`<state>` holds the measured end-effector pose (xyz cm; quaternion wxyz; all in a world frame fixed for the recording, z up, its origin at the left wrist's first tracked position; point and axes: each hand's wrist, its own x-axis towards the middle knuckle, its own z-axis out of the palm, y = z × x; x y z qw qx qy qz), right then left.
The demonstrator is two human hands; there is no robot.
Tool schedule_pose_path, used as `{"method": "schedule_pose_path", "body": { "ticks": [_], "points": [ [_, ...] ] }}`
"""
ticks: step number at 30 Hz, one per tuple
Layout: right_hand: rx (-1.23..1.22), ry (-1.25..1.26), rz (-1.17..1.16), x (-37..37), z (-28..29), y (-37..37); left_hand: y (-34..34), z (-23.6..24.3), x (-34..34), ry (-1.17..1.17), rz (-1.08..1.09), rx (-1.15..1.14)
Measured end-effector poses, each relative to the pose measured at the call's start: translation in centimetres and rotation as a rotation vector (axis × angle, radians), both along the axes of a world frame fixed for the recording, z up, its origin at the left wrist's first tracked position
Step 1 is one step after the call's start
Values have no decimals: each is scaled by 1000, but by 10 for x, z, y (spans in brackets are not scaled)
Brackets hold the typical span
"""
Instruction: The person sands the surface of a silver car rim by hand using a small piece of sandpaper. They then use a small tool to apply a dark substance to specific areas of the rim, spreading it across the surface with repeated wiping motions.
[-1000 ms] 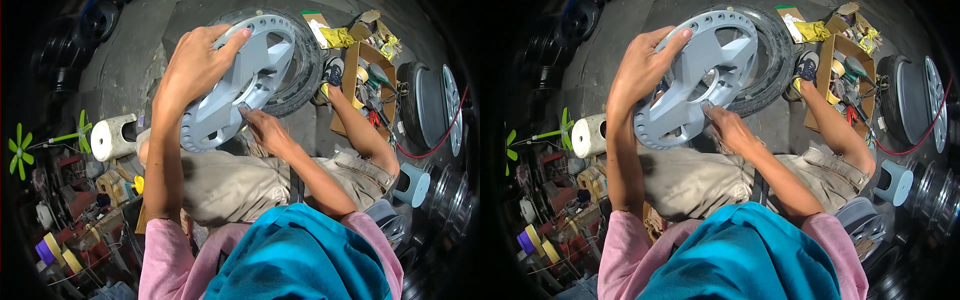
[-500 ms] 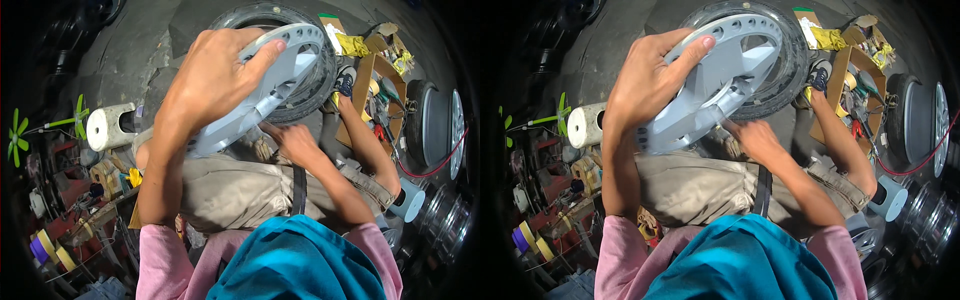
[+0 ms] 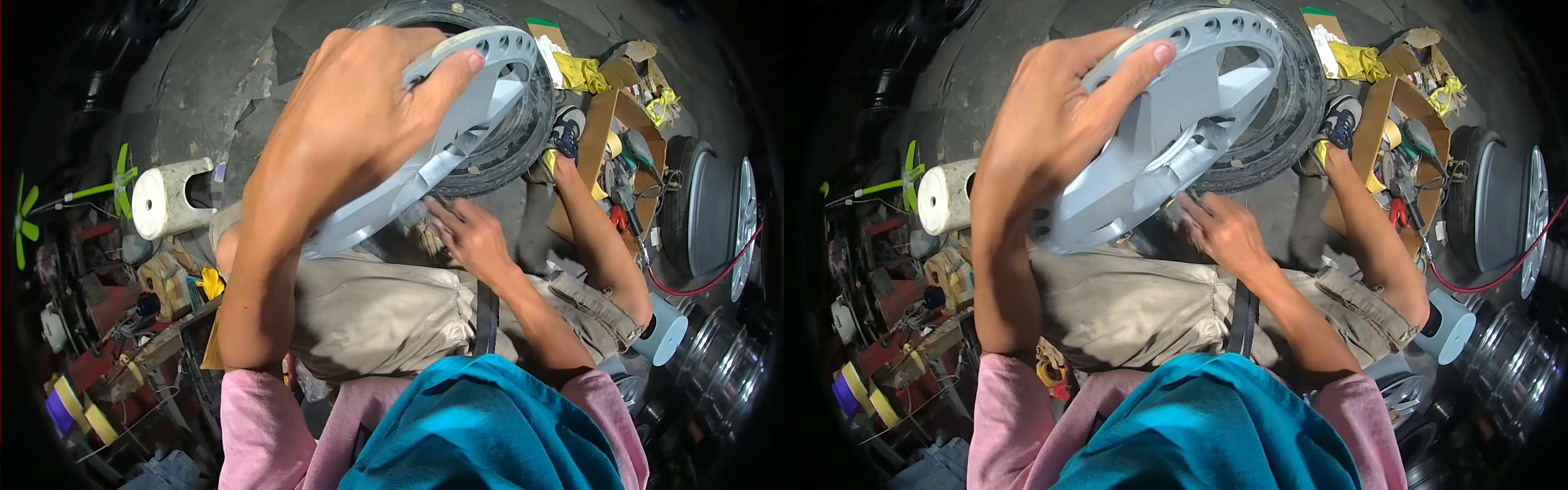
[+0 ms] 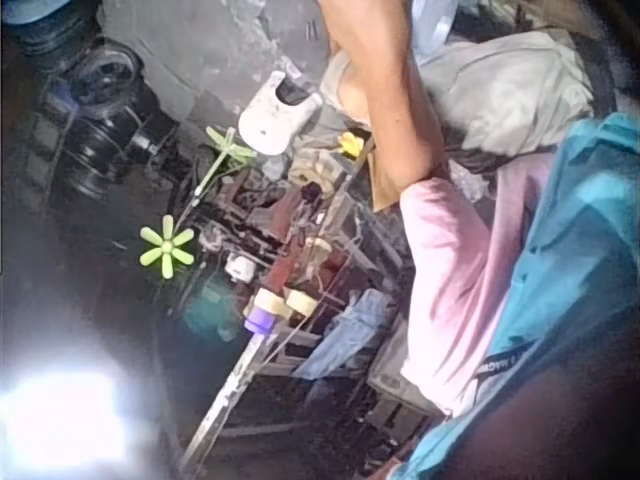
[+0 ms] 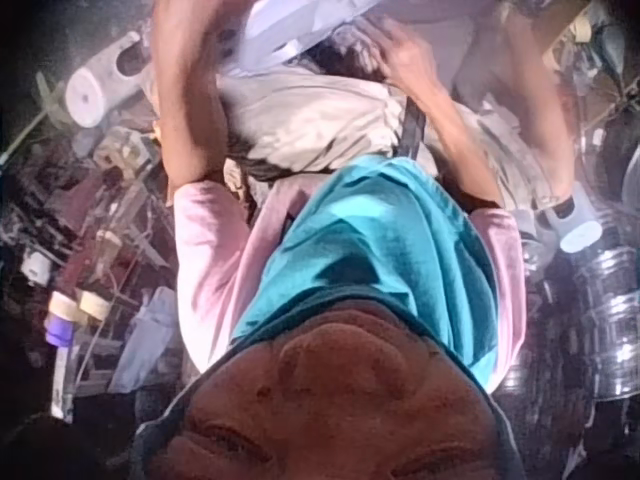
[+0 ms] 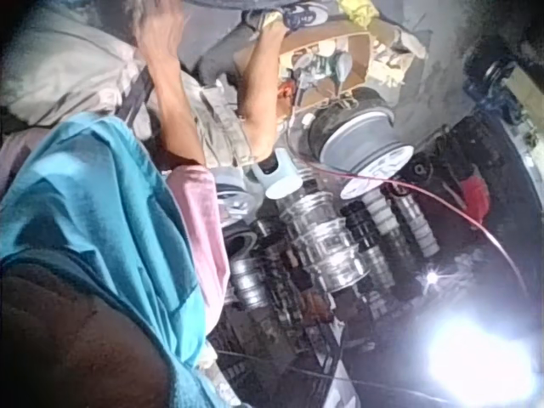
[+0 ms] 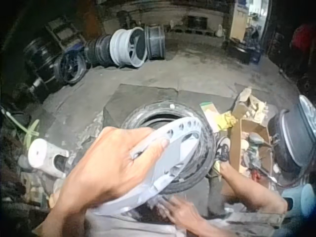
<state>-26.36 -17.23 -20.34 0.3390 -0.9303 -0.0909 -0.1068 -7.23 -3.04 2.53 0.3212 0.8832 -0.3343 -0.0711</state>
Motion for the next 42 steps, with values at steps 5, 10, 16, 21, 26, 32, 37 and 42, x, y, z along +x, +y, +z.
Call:
{"method": "schedule_pose_path", "body": {
  "ticks": [5, 10, 16, 21, 26, 32, 37, 42],
  "points": [
    [99, -113, -106, 19, 11, -7, -20, 29, 6, 63, 53, 107],
    [-88, -11, 148, 33, -6, -5, -15, 22, 5, 170, 26, -1],
    [-411, -7, 277, 50, 1, -26, -22, 13, 6, -43, -31, -107],
    [-523, 146, 247, 30, 5, -21, -29, -5, 18, -18, -2, -51],
    [-421, -77, 229, 45, -9, -24, -31, -2, 17, -47, -65, -107],
    [-421, 18, 213, 44, 3, -22, -34, 1, 19, -18, -2, -15],
    [-491, 44, 265, 35, -2, -33, -32, -12, 20, -120, -38, -114],
    [-420, -70, 233, 49, -9, -32, -36, -6, 21, -77, -43, -54]
  ]
}}
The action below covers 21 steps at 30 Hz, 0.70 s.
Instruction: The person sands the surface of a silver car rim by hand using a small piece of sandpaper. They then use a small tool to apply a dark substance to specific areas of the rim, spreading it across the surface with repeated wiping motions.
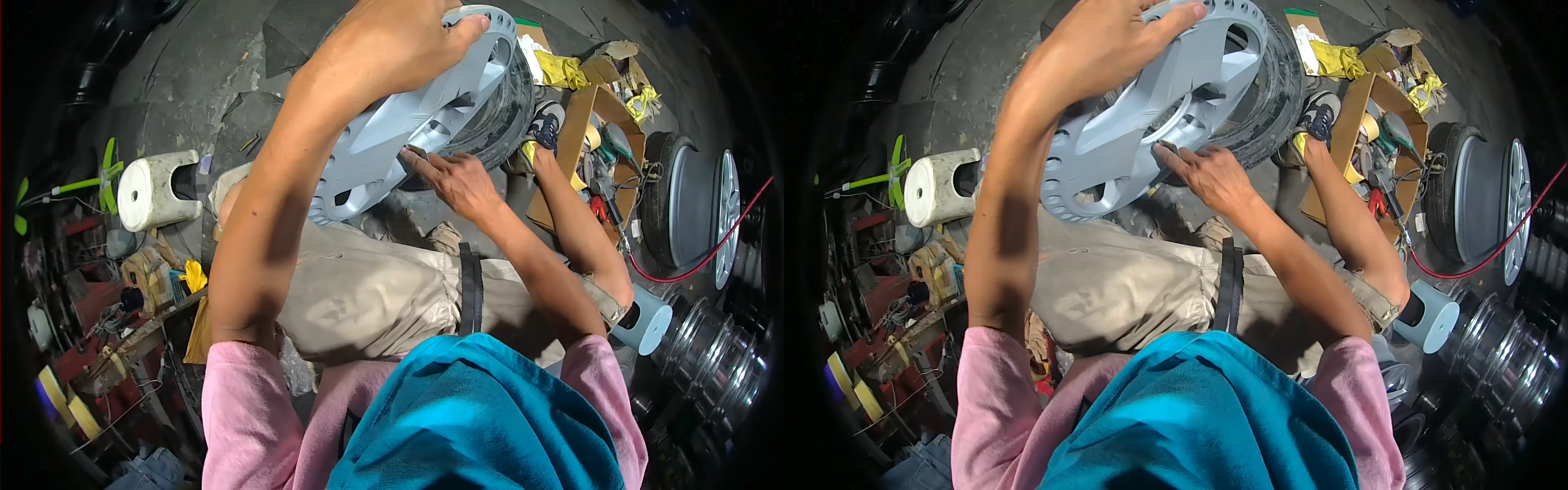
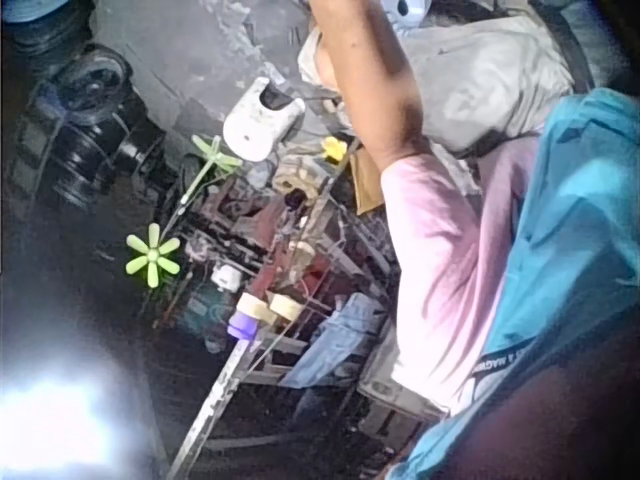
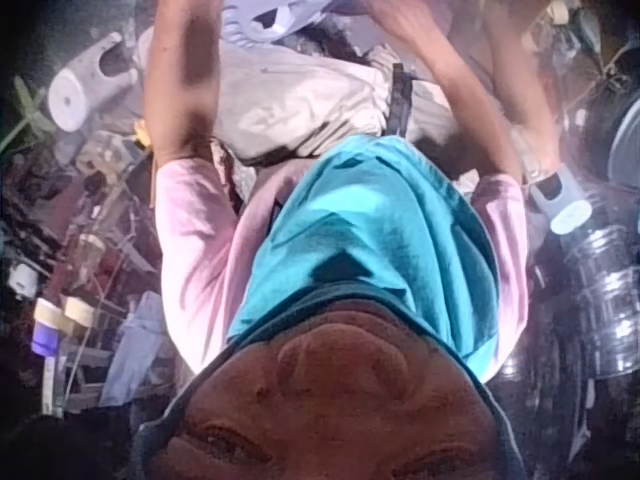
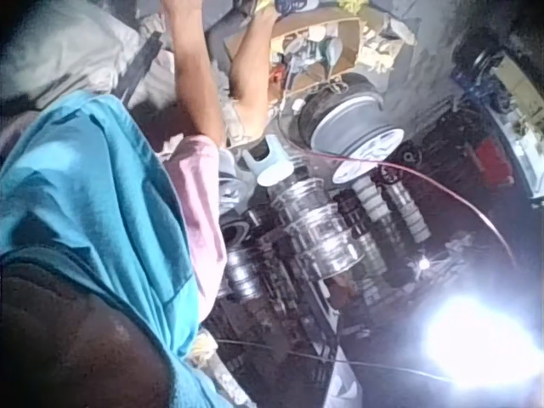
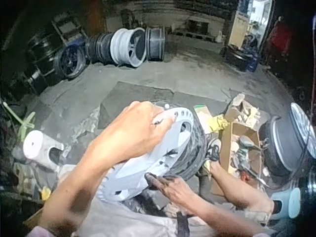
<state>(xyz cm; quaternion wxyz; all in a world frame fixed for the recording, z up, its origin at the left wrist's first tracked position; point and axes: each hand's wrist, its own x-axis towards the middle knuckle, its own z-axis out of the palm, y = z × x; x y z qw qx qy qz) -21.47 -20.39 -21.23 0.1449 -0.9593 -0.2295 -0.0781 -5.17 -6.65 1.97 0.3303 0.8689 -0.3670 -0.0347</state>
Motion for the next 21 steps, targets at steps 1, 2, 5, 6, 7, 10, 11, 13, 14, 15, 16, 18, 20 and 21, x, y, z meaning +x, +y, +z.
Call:
{"method": "schedule_pose_path", "body": {
  "ticks": [1, 2, 5, 6, 7, 10, 11, 13, 14, 15, 16, 18, 20, 21],
  "points": [
    [27, -18, -17, 0, -5, 0, -2, -1, 1, 20, 11, 1],
    [29, -19, -16, -7, -12, 2, -1, -2, 1, 18, 11, 2],
    [104, 50, -134, -29, -18, 7, 1, -3, -3, -44, -22, -66],
    [140, 18, -142, -23, -9, 12, 2, 1, -2, -29, -13, -39],
    [175, -15, -151, -16, -4, 19, 4, 3, -2, -14, -4, -12],
    [213, 69, -193, -18, -6, 26, -1, 1, -1, 18, -39, -70],
    [250, 137, -201, -24, -1, 31, 0, 3, -3, 16, -38, -71],
    [433, 222, -249, -29, 12, 25, 0, 8, -6, 97, 9, -25],
    [511, 410, -171, -32, 30, 13, 2, 7, -8, 102, 4, -26],
    [591, 600, -86, -35, 39, 4, 5, 8, -7, 100, 25, 5],
    [638, 605, -150, -42, 38, 4, 8, 9, -7, 99, 48, 37],
    [645, 432, -225, -39, 48, 4, 9, 22, -16, 94, 41, 41],
    [544, 222, -294, -27, 54, 12, 8, 22, -18, 84, 33, 50],
    [546, 214, -299, -21, 46, 19, 7, 17, -16, 67, 35, 40]
  ]
}}
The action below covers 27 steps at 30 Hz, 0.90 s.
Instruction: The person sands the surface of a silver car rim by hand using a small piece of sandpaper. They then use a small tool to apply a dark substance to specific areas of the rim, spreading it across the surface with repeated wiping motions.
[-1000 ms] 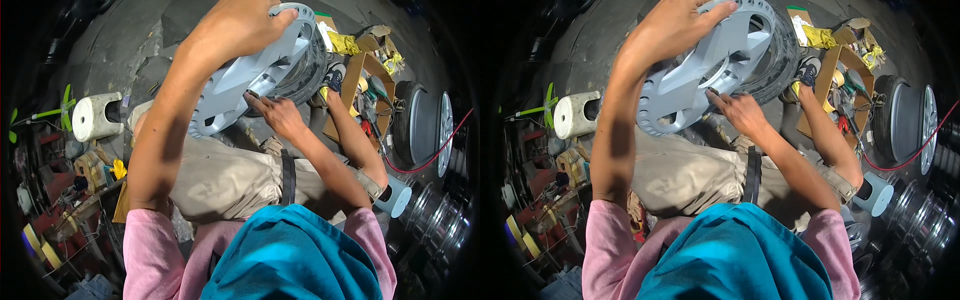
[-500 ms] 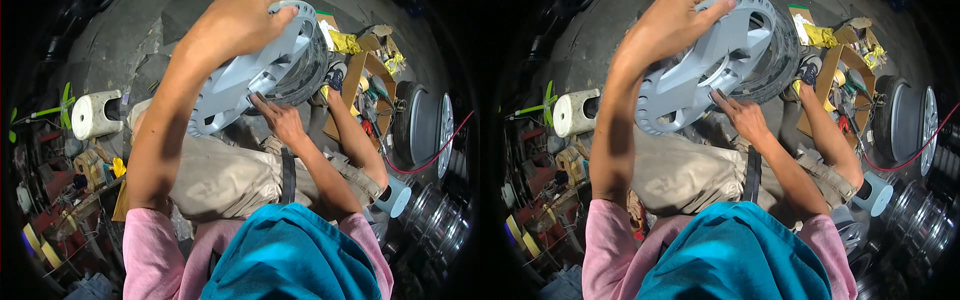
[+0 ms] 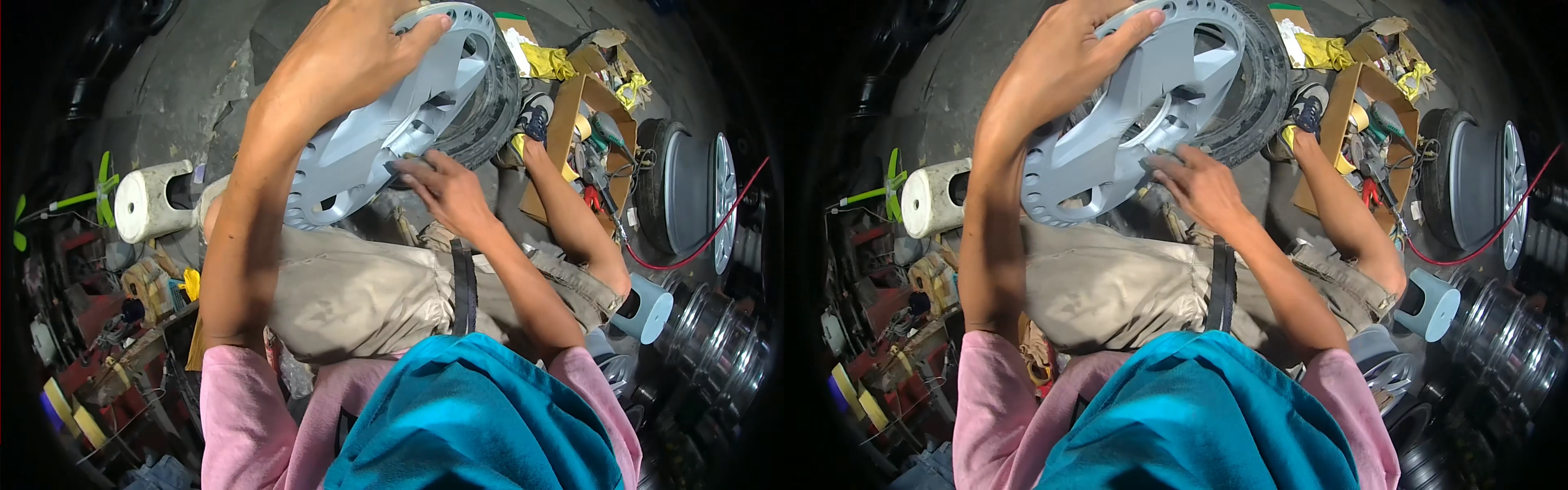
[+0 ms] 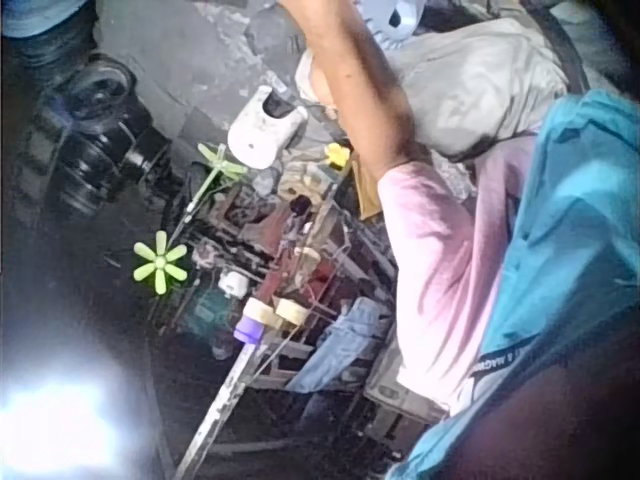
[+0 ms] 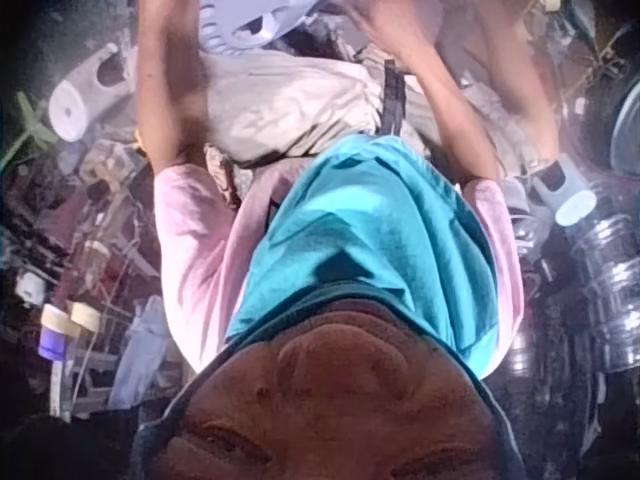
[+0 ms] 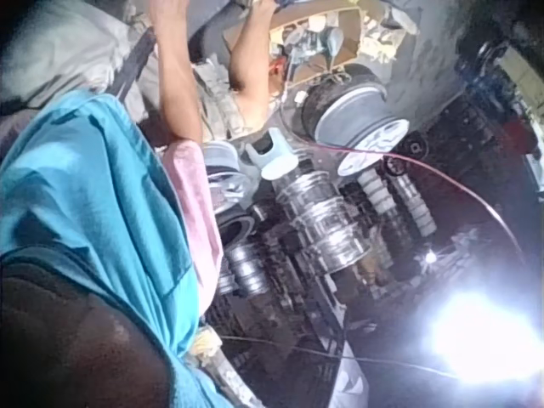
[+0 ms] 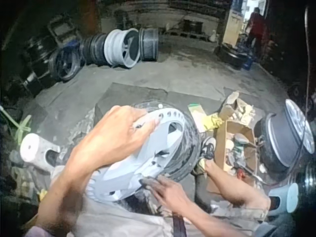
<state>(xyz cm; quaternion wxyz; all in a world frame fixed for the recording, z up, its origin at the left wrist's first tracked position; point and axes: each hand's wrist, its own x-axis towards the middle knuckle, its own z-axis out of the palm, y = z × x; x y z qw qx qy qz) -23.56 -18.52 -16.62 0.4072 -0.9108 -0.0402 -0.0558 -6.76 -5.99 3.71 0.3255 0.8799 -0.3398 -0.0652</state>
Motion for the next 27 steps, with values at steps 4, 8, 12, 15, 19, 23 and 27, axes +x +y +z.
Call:
{"method": "schedule_pose_path", "body": {
  "ticks": [4, 8, 12, 15, 19, 23, 27],
  "points": [
    [-115, -203, 40, 2, -50, 32, -1, -11, 3, -69, -44, -65],
    [772, 280, -307, 0, -41, 64, -1, -2, 0, -30, 15, 19],
    [1467, 662, -422, 6, -19, 44, 3, -7, 6, 27, 59, -9],
    [843, 407, -276, -10, 7, 31, 7, -3, 8, 41, 81, 15],
    [385, -1, -105, -3, 0, 66, 6, -3, 7, 23, 66, 51],
    [285, -37, -102, -16, 9, 72, 16, -23, 17, -11, -47, 3],
    [122, -140, -55, -5, 5, 57, 11, -21, 12, 42, -44, -34]
  ]
}}
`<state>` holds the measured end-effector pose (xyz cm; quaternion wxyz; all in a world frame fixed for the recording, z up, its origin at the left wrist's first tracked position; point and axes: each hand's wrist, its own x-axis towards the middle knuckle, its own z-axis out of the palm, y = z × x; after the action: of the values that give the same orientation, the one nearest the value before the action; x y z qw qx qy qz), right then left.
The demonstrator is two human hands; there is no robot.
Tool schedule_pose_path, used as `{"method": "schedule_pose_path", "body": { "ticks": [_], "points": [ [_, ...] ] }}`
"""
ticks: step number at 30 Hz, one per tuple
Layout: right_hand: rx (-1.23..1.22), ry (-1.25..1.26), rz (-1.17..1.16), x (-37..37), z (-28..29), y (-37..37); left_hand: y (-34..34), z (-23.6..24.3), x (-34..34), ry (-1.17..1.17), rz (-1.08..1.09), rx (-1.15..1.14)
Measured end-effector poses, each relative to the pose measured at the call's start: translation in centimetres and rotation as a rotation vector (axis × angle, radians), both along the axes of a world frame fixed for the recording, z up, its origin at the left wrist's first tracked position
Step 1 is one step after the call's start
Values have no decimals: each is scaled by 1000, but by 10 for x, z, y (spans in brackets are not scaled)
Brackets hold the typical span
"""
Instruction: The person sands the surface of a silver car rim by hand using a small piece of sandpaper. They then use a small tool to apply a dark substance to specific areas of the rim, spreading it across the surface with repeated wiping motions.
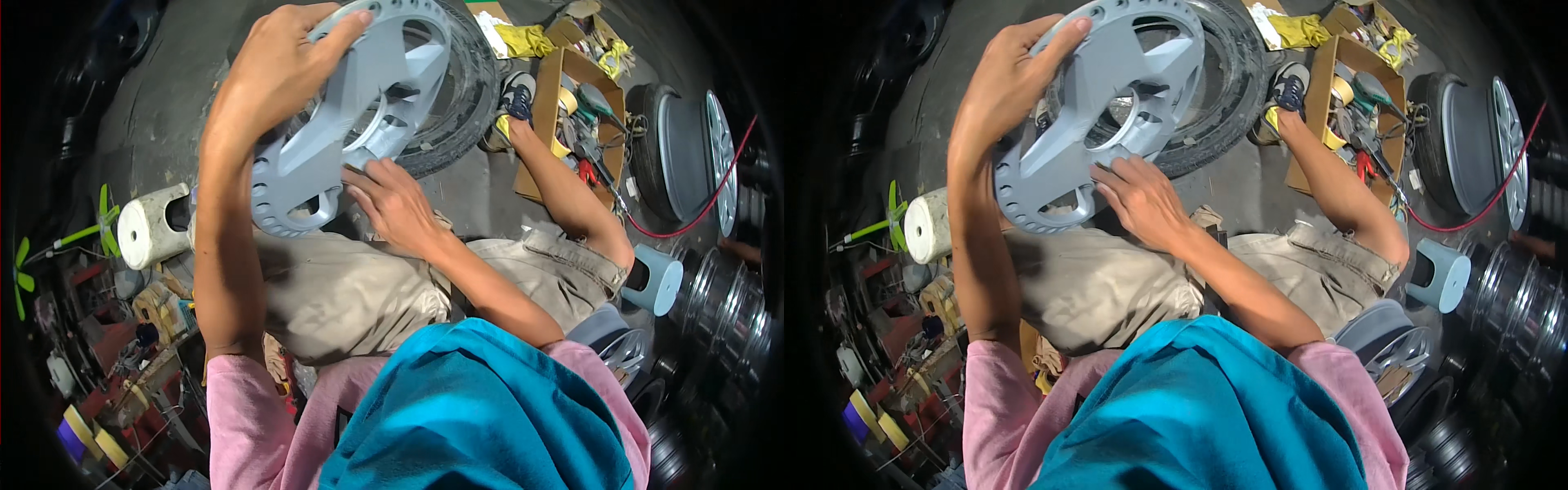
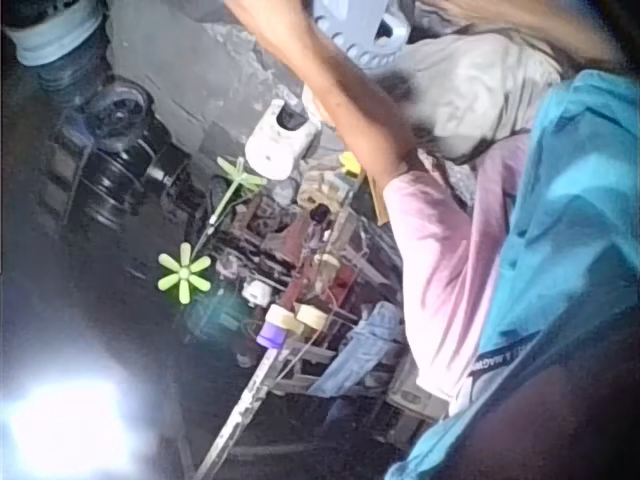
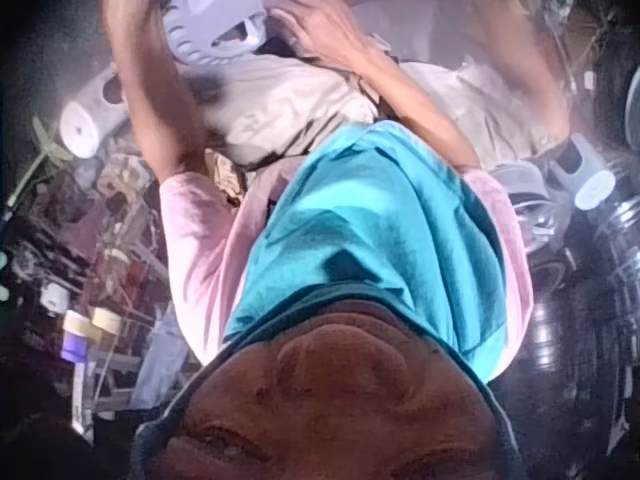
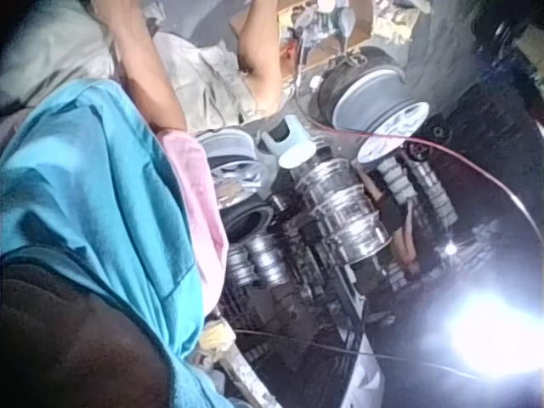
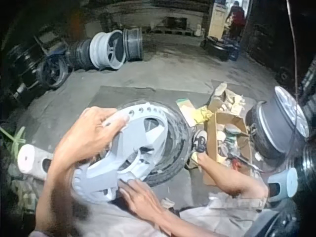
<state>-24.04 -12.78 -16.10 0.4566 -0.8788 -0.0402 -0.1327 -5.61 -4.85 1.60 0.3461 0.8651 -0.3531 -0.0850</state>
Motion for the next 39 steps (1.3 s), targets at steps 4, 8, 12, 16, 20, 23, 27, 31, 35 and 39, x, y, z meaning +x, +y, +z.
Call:
{"method": "schedule_pose_path", "body": {
  "ticks": [4, 8, 12, 16, 20, 23, 27, 31, 35, 39],
  "points": [
    [-50, -133, -4, 3, -4, 4, 6, -2, 9, -20, 16, 41],
    [-125, -131, -29, -10, 1, 6, 7, 6, -7, 18, 117, 22],
    [-171, -174, -34, 2, 0, 4, 2, 1, 1, -4, 37, 4],
    [-66, -87, -40, -9, 7, 4, 4, -1, -6, -25, 85, 10],
    [380, 98, -55, 0, -3, 20, -3, 6, -3, 71, 100, 86],
    [912, 176, -164, 0, 3, 35, -2, 0, -2, -23, 59, 18],
    [1737, 590, -88, -23, 13, 10, -4, 9, -1, 23, 121, 125],
    [871, 89, -313, -1, -8, 51, -7, 2, 2, 10, 110, 103],
    [984, 297, -316, -14, 29, 43, -4, 3, -5, -21, 90, 44],
    [1291, 476, -224, 3, 12, 44, -10, 7, -9, 1, 89, 88]
  ]
}}
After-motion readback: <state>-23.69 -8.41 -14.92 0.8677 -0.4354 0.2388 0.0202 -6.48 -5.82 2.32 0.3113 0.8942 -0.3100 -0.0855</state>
